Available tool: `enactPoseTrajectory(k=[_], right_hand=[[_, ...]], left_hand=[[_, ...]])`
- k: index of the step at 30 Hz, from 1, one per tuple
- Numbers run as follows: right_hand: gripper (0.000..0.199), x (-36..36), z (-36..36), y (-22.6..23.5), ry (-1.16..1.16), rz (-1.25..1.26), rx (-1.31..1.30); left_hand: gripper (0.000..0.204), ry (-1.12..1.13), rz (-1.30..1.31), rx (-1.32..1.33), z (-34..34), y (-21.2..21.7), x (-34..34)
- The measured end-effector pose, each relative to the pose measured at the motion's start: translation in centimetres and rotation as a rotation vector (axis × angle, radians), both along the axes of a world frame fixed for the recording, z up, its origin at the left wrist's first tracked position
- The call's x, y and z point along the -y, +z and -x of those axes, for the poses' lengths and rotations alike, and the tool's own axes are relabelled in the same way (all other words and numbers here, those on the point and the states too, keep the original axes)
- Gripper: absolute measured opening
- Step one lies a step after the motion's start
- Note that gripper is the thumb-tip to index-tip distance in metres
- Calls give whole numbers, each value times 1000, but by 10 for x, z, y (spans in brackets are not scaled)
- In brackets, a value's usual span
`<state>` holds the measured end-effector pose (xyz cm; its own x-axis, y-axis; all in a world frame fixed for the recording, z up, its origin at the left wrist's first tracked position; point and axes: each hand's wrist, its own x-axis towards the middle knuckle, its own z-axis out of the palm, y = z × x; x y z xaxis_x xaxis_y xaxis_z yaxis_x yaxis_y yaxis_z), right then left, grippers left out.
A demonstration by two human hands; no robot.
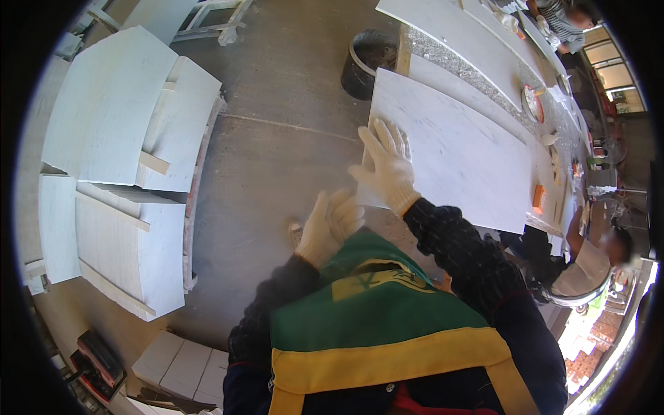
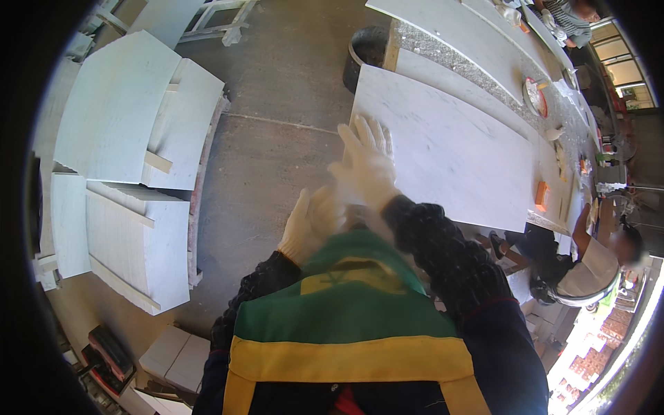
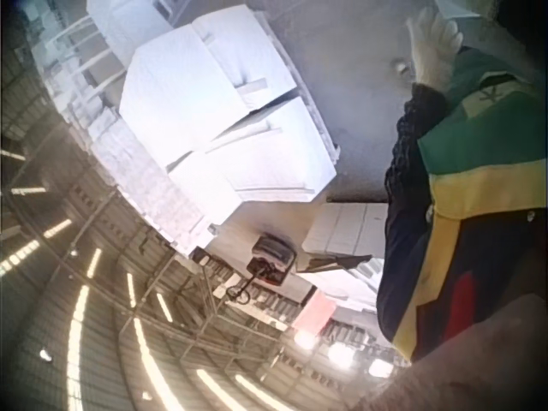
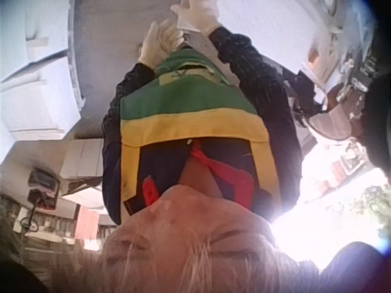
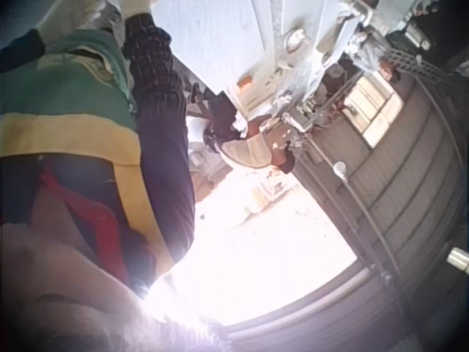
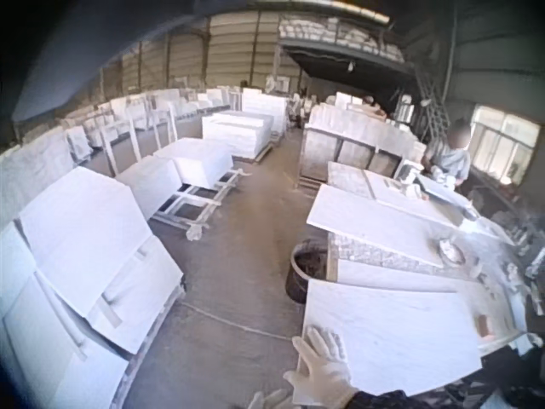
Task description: The person smooths and cleans a large white stone slab on a workbench using a small metal scraper and an orange sanding block. They repeatedly scrape the surface, wipe it with gloved hands, and sand the edges, then flip the slab to work on the other side.
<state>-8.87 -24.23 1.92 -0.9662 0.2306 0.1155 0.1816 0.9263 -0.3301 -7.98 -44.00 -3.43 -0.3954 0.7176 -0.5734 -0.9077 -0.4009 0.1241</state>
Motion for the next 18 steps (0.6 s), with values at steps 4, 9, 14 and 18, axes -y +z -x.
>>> enactPoseTrajectory(k=[4, 9, 14, 18], right_hand=[[79, 32, -33, 7, 36, -59, 44], [78, 11, -11, 4, -9, -94, 11], [72, -34, 47, -6, -95, -112, -41], [59, -58, 80, -11, -107, -30, -152]], left_hand=[[68, -127, -46, -29, 13, 2, 15], [69, -289, -32, -154, 32, 8, 25], [67, -402, 42, -257, 41, 8, 10], [60, -371, 168, -458, 41, 8, 1]])
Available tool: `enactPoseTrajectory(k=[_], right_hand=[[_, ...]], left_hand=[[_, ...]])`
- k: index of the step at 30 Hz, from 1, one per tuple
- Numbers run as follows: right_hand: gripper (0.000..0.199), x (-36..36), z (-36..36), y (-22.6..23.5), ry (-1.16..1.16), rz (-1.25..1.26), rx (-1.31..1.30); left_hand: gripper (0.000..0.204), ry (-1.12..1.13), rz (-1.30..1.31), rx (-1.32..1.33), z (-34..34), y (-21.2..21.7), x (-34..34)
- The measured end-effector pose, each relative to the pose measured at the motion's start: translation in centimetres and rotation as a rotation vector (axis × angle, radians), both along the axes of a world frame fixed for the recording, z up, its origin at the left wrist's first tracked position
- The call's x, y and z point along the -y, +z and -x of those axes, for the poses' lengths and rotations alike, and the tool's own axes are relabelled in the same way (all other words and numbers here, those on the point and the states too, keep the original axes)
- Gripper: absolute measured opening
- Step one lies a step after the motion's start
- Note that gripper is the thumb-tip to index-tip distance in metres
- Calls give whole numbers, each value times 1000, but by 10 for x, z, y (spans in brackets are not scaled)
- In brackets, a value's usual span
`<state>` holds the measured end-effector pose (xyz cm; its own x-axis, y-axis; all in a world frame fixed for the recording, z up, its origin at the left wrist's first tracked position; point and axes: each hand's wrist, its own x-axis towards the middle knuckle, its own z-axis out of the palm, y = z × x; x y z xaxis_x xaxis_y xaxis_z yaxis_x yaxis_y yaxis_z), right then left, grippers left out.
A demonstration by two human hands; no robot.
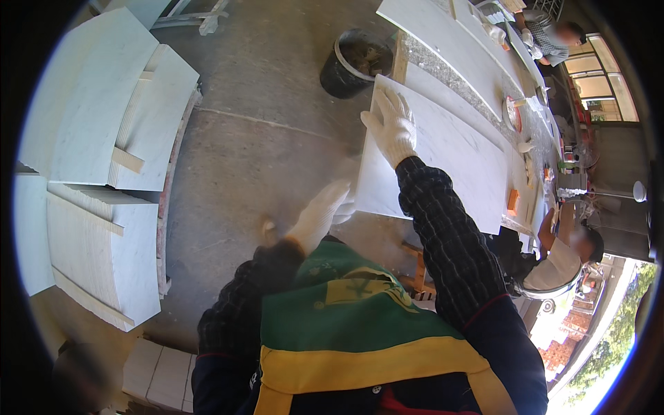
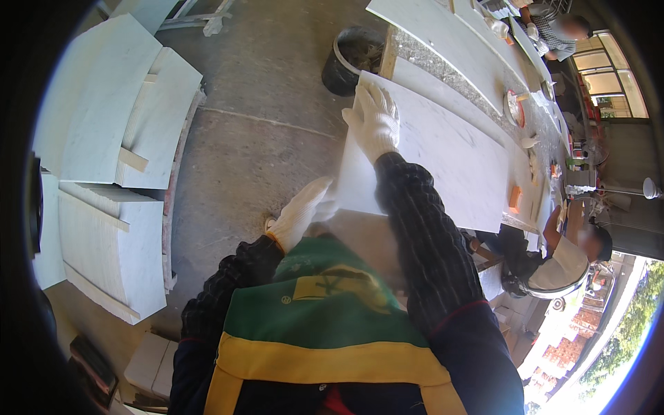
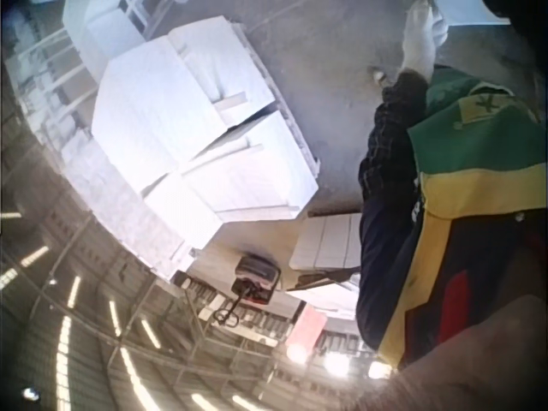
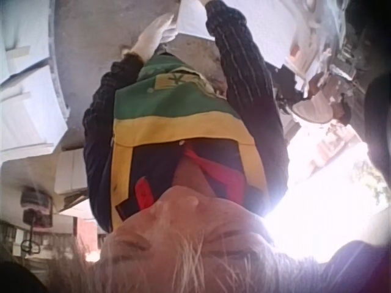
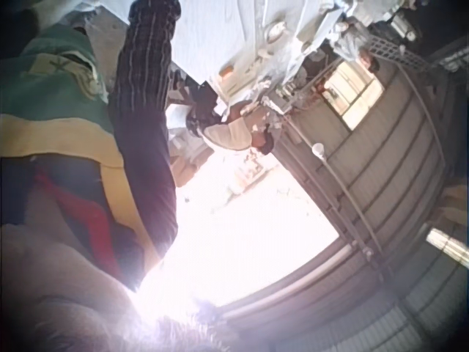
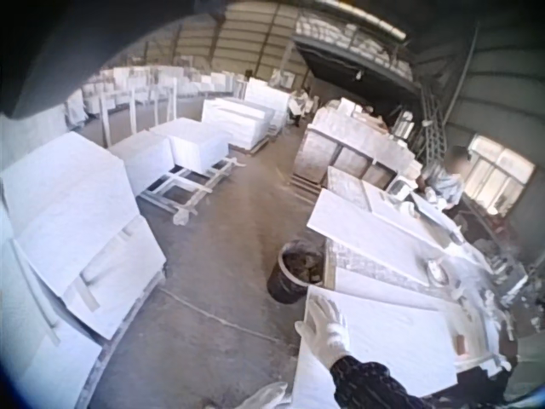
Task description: The person smooths and cleans a large white stone slab on a workbench using a small metal scraper and an orange sanding block. They repeatedly scrape the surface, wipe it with gloved hands, and sand the edges, then flip the slab to work on the other side.
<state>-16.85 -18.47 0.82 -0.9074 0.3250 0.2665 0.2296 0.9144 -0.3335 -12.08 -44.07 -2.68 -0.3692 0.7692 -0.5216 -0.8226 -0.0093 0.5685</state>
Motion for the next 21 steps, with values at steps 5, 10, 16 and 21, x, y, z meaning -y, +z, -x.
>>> enactPoseTrajectory(k=[5, 10, 16, 21], right_hand=[[46, -14, 26, -8, -13, -151, -93], [47, -29, 41, -15, 59, -327, 60], [57, -61, 28, -6, 183, -89, 32], [59, -111, -22, -6, 133, -91, 104]], left_hand=[[60, -55, 353, -479, 19, 6, -50], [61, -79, 579, -761, 21, 31, -90], [50, 21, 723, -839, 9, 50, -99], [48, -1, 801, -853, 11, 51, -104]])
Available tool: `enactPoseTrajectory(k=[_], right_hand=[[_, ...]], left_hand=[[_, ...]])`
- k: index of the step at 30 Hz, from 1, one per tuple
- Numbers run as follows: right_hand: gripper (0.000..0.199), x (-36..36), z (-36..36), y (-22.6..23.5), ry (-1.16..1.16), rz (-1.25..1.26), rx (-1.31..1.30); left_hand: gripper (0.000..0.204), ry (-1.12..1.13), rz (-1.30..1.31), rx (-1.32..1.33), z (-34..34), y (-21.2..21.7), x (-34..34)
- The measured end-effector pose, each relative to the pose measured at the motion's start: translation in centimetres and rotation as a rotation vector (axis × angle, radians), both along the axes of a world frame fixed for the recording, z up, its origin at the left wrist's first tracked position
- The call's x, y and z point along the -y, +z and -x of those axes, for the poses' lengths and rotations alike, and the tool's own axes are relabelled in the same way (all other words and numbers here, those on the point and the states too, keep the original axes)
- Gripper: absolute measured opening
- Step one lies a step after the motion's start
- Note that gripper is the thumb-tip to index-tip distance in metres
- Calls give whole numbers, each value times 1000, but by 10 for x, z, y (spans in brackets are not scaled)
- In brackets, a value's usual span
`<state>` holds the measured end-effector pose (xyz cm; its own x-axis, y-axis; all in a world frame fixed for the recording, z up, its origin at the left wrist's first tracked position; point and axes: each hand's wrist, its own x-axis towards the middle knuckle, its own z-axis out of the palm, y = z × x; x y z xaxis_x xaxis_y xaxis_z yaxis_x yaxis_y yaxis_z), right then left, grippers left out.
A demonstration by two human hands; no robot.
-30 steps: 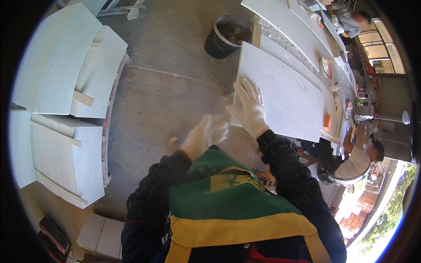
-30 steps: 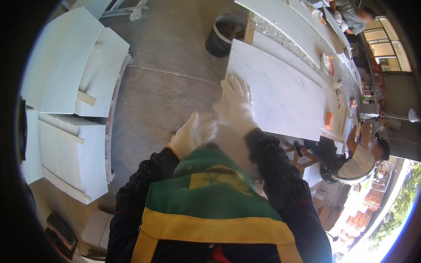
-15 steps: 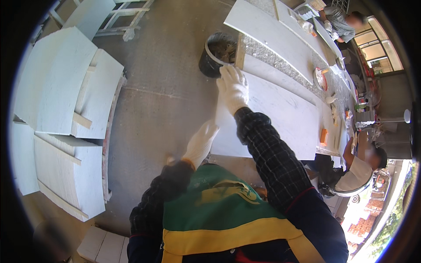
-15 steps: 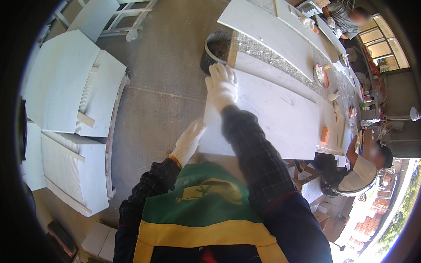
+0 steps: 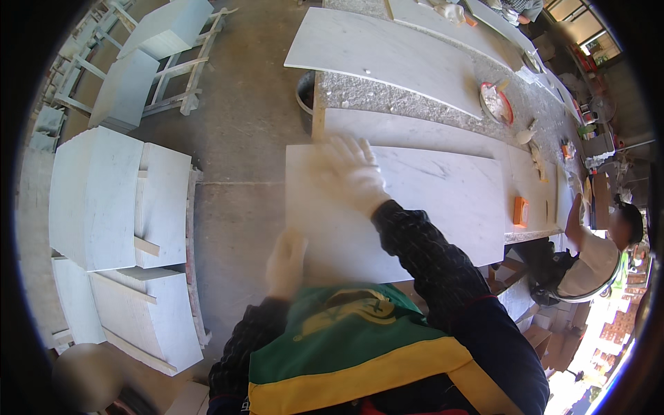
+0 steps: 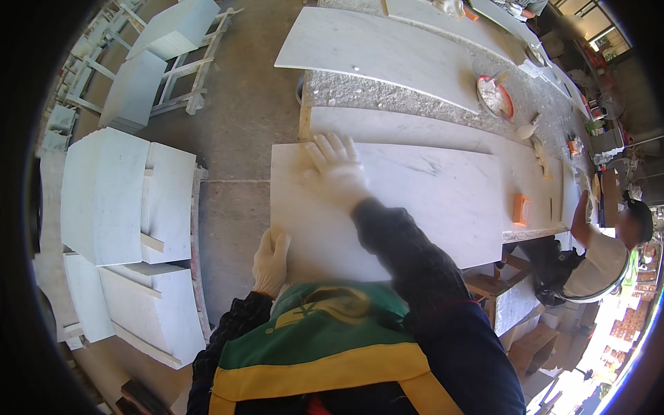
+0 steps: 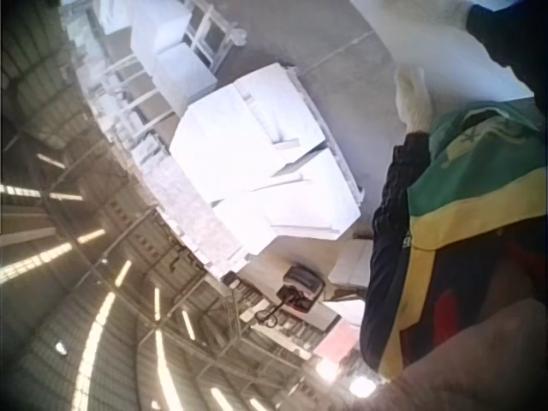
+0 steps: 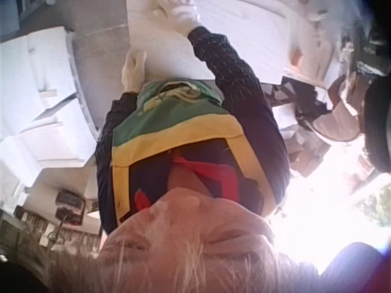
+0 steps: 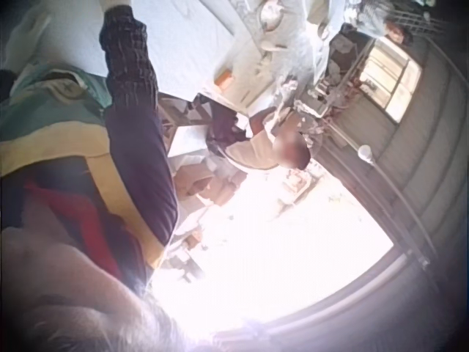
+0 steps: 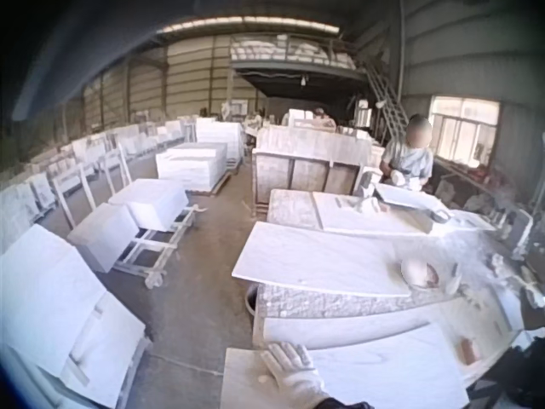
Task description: The person smooths and cleans a large white stone slab on a workbench using a small metal scraper and an orange sanding block. They repeatedly scrape the surface, wipe it with gloved hands, and sand the edges, then flip the slab to work on the other side.
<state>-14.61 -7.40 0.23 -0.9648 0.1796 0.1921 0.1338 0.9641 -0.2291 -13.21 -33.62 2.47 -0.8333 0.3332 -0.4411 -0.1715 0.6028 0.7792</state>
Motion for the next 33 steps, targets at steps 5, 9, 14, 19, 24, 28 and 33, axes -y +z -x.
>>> enactPoseTrajectory(k=[5, 9, 14, 19, 24, 28, 33], right_hand=[[62, -98, -80, -7, -247, -58, 113], [63, -182, -158, -16, -532, -148, 116], [62, -264, -230, -35, -798, -244, 110], [64, -285, -263, -41, -942, -203, 85], [62, -221, -294, -41, -951, -198, 44], [63, -135, -357, -29, -1088, -176, 88], [64, -53, -424, -59, -1328, -91, -188]], left_hand=[[48, 2, 57, -43, 0, 4, -3], [48, 17, 61, -63, -1, 2, -3], [48, 11, 185, -79, 1, -9, -3], [48, -13, 149, -144, 3, -14, 0], [47, -42, 109, -110, 8, -22, 3], [46, -80, -46, -75, 13, -31, 7], [47, -127, -113, -121, 17, -39, 12]])
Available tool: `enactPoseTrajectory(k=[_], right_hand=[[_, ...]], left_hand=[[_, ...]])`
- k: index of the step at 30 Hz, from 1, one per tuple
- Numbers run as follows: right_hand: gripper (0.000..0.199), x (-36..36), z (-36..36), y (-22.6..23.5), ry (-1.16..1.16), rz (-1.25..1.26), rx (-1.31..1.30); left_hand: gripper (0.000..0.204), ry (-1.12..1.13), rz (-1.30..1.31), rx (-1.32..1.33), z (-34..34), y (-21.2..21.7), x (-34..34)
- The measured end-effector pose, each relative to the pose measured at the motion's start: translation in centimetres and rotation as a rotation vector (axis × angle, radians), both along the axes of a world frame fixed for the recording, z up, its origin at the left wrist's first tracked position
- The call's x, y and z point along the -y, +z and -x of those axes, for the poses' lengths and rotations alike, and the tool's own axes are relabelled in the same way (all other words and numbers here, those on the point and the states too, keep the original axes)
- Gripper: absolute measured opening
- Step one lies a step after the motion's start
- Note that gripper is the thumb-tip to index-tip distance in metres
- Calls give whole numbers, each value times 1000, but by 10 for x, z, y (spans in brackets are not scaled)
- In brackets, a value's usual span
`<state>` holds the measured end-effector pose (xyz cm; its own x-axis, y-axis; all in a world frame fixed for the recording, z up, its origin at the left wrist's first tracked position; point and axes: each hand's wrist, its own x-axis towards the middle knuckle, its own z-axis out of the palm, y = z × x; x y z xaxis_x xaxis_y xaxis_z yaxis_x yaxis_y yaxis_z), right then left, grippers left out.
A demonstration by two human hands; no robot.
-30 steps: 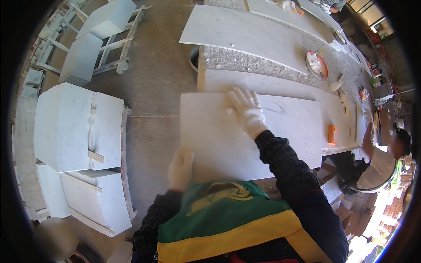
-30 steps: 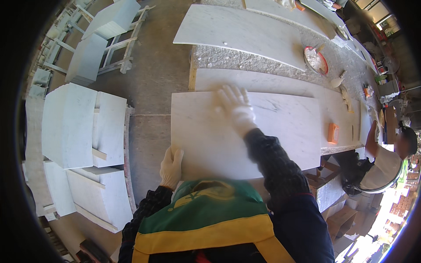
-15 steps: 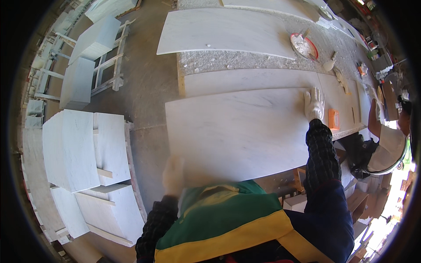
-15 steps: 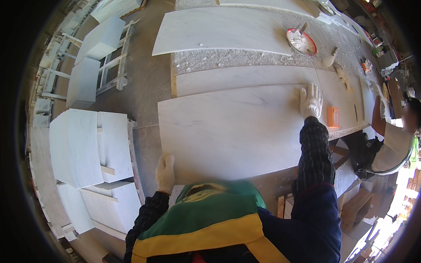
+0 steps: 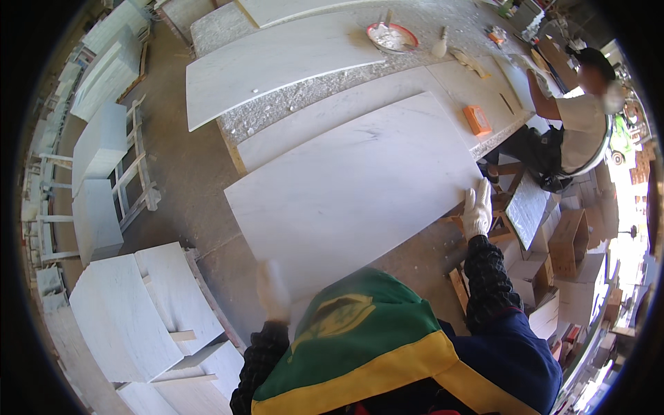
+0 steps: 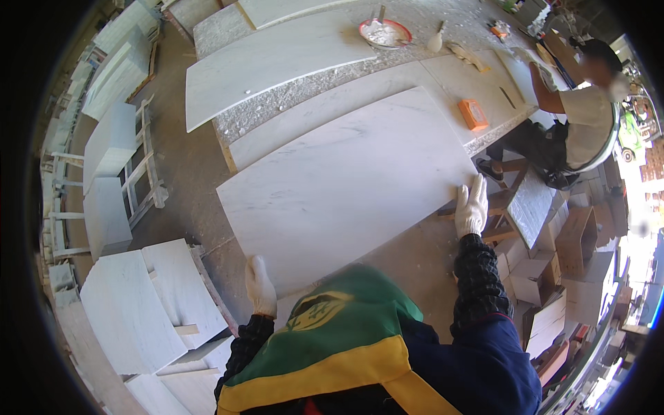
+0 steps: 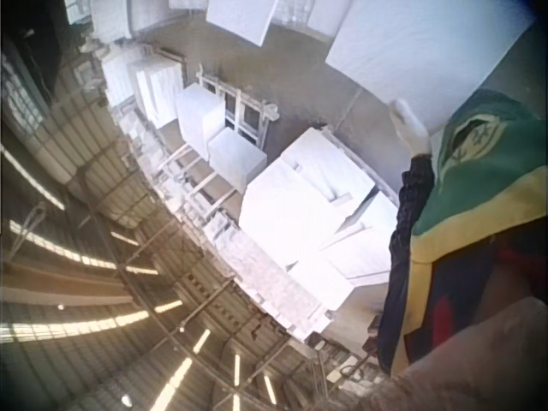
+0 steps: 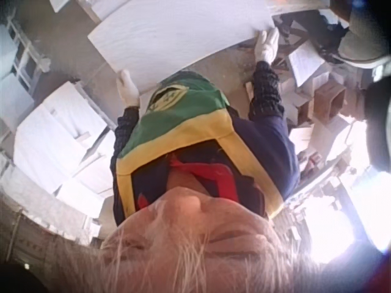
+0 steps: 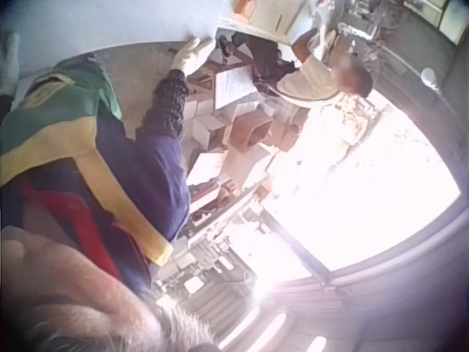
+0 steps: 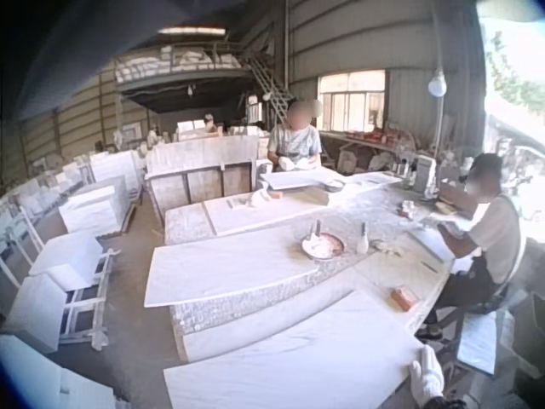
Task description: The person smooths and cleans a large white stone slab on a workbench using a small metal scraper and an orange sanding block. They repeatedly scrape the surface, wipe it with gloved hands, and sand the edges, then flip the slab to work on the other side.
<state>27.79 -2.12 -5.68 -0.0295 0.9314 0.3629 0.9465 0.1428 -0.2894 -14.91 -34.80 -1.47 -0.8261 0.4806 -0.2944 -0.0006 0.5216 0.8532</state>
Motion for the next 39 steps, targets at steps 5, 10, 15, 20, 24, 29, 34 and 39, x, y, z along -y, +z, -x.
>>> enactPoseTrajectory(k=[5, 10, 15, 20, 24, 29, 34, 39], right_hand=[[49, 71, -25, -81, -105, 573, -132], [62, 141, 3, -94, -235, 1013, -1217], [82, 129, 56, -70, 103, 810, -1199], [81, 103, 89, -46, 57, 722, -1383], [60, 109, 112, -21, 73, 582, -1241], [34, 123, 135, -8, 50, 516, -1281], [38, 119, 129, -3, 114, 561, -1204], [36, 119, 128, 3, 53, 622, -1397]], left_hand=[[50, -43, -16, 9, 7, -7, 0], [63, -88, -42, 30, 11, -18, 8], [70, -152, -57, 43, 27, -28, 12], [72, -216, -59, 136, 41, -27, 20], [75, -223, -104, 167, 51, -24, 19], [77, -131, -62, 89, 59, -23, 22], [79, -95, -92, 179, 69, -38, 22], [78, -98, -337, 394, 69, -72, 12]])
